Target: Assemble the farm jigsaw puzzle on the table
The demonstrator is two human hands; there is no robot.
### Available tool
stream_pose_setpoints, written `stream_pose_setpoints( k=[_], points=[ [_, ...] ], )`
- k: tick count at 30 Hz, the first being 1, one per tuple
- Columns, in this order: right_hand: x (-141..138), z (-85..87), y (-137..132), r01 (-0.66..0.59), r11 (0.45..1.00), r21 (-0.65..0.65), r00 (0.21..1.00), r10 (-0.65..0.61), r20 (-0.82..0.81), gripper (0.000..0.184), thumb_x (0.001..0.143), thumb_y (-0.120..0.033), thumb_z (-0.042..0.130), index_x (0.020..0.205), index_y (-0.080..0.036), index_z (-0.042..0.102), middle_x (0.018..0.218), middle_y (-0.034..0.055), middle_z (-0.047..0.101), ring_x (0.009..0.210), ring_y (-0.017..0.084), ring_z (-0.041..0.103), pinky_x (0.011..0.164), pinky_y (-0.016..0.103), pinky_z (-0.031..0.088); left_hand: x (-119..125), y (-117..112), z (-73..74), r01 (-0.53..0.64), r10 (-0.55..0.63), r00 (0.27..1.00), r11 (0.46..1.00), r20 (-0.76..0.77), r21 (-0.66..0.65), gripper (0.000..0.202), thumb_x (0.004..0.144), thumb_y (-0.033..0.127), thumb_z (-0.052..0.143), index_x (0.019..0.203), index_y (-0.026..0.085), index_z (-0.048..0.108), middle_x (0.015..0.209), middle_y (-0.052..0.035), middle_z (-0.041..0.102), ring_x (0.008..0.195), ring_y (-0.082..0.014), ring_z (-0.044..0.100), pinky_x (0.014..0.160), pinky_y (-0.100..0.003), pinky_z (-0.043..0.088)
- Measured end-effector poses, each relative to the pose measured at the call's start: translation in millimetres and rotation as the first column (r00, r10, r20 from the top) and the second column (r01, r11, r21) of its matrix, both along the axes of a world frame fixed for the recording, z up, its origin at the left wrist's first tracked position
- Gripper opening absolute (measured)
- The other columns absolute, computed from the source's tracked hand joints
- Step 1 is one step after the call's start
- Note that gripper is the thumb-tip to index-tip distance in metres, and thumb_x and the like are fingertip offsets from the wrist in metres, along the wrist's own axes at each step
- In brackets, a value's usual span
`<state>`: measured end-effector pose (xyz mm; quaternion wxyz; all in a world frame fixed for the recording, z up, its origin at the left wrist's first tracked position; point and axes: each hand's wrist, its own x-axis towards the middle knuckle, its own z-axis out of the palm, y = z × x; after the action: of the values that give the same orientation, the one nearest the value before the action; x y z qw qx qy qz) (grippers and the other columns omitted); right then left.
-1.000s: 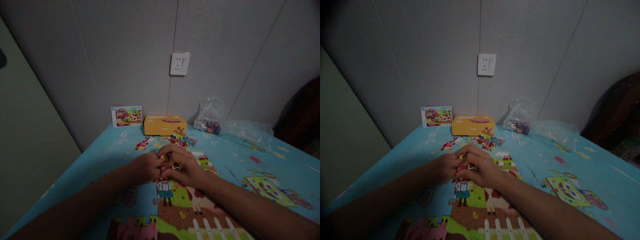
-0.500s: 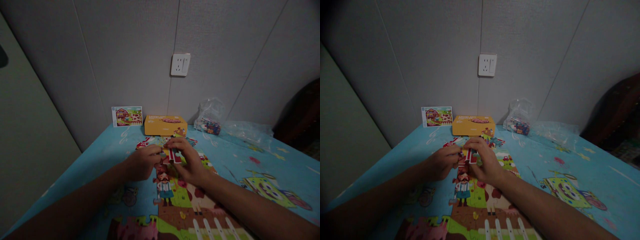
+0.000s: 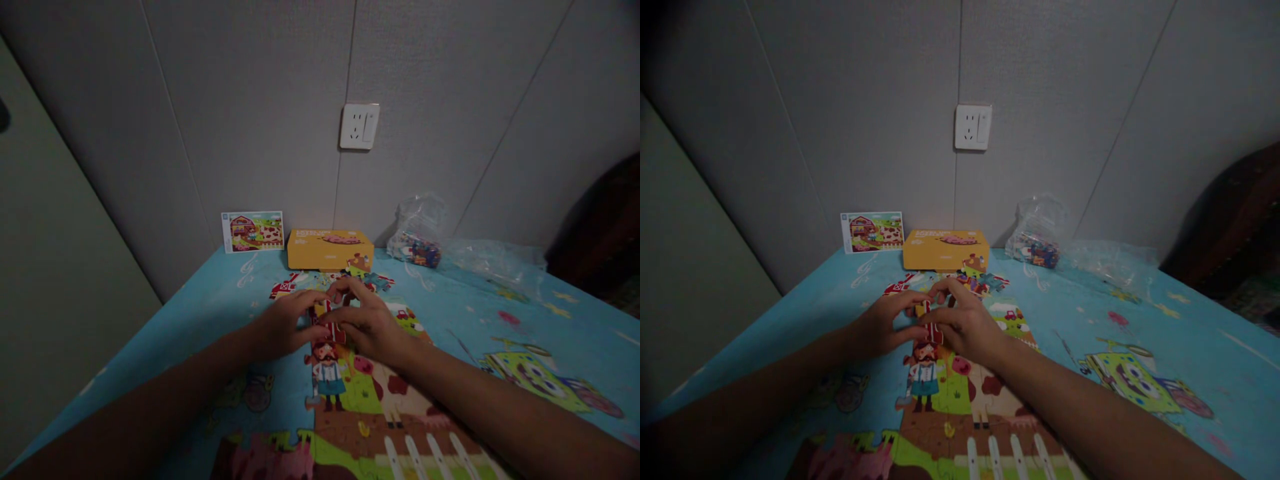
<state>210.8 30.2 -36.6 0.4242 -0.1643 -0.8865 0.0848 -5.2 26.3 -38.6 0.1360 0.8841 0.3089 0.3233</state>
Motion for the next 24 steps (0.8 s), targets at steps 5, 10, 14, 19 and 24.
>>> stream_pose_setpoints(
  k=[5,10,14,19,24],
  points=[
    [0,-3.8,0,0.126,0.986,-0.111,0.992,-0.125,0.015,0.060,0.083,-0.003,0.048,0.138,-0.027,0.045,0.110,0.0085,0.058,0.093,0.020,0.058,0.084,0.039,0.051,1,0,2.4,-0.086,0.094,0.993,0.990,0.068,-0.111,0.026,0.086,0.021,0.053,0.110,0.016,0.062,0.086,-0.0034,0.070,0.077,-0.0168,0.064,0.074,-0.028,0.048],
    [1,-5.2,1,0.195,0.958,-0.210,0.981,-0.190,0.041,0.055,0.082,-0.005,0.049,0.135,-0.021,0.044,0.103,0.0079,0.064,0.079,0.017,0.060,0.077,0.036,0.051,0,0,5.1,-0.105,0.130,0.986,0.970,0.106,-0.217,0.032,0.086,0.023,0.051,0.117,0.016,0.055,0.072,0.0019,0.065,0.068,-0.0143,0.060,0.065,-0.025,0.046],
    [1,-5.0,2,0.205,0.955,-0.214,0.979,-0.197,0.059,0.044,0.084,-0.008,0.049,0.126,-0.019,0.051,0.095,0.0066,0.065,0.076,0.017,0.061,0.070,0.033,0.050,-3,4,5.0,-0.175,0.220,0.961,0.954,0.170,-0.244,0.027,0.088,0.024,0.047,0.113,0.018,0.057,0.077,0.0001,0.065,0.069,-0.0141,0.062,0.062,-0.025,0.048],
    [1,-6.9,4,0.215,0.939,-0.268,0.977,-0.206,0.061,0.043,0.085,-0.011,0.050,0.127,-0.019,0.051,0.086,0.0039,0.065,0.070,0.015,0.060,0.065,0.029,0.049,-5,10,5.2,-0.198,0.332,0.877,0.908,0.347,-0.368,0.016,0.083,0.026,0.058,0.094,0.018,0.049,0.069,0.0025,0.061,0.059,-0.0120,0.059,0.055,-0.023,0.046],
    [0,-3.6,3,0.245,0.926,-0.287,0.967,-0.213,0.139,0.033,0.085,-0.019,0.055,0.118,-0.017,0.061,0.087,0.0061,0.070,0.071,0.017,0.062,0.066,0.030,0.048,-2,13,1.4,0.088,0.198,0.872,0.837,0.448,-0.540,0.033,0.077,0.026,0.063,0.106,0.017,0.050,0.083,-0.0014,0.067,0.070,-0.0151,0.067,0.068,-0.028,0.052]
  ],
)
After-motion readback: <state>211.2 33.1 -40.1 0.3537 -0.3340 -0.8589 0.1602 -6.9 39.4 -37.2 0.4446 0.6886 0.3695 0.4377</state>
